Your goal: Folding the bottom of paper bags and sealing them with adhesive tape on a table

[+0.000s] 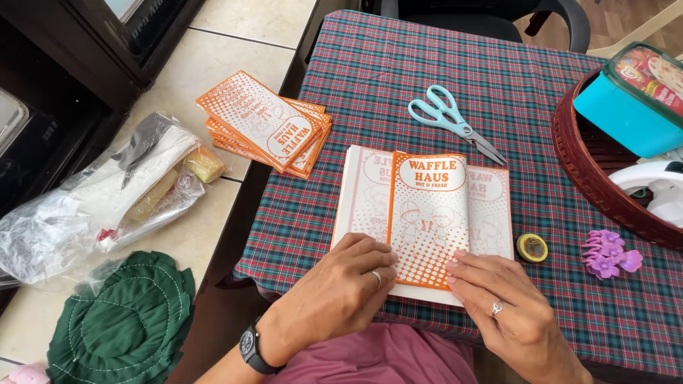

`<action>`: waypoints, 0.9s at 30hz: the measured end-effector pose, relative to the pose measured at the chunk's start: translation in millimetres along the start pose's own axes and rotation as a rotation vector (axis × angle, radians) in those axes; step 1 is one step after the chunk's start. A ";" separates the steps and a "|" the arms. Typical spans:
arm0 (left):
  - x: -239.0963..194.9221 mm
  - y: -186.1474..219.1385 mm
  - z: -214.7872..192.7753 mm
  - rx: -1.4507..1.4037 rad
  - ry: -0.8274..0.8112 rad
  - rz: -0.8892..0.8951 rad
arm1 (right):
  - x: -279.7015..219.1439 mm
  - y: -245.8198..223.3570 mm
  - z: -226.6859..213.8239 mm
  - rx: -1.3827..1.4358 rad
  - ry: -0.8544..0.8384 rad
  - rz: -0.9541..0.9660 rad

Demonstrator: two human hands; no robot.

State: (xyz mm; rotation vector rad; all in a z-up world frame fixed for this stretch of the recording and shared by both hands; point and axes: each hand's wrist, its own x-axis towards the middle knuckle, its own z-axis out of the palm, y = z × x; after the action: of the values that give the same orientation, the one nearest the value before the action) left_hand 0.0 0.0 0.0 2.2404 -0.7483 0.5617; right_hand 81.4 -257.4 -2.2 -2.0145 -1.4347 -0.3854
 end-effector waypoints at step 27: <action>6.4 -28.8 7.4 0.090 -0.084 -0.071 | -53.3 62.2 -32.5 -0.400 -0.031 0.748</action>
State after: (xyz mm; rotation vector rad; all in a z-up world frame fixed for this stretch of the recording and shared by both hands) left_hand 24.8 9.4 -15.0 2.3760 -0.6943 0.4775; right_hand 123.2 -330.7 -27.5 -2.7005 -0.5503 -0.3205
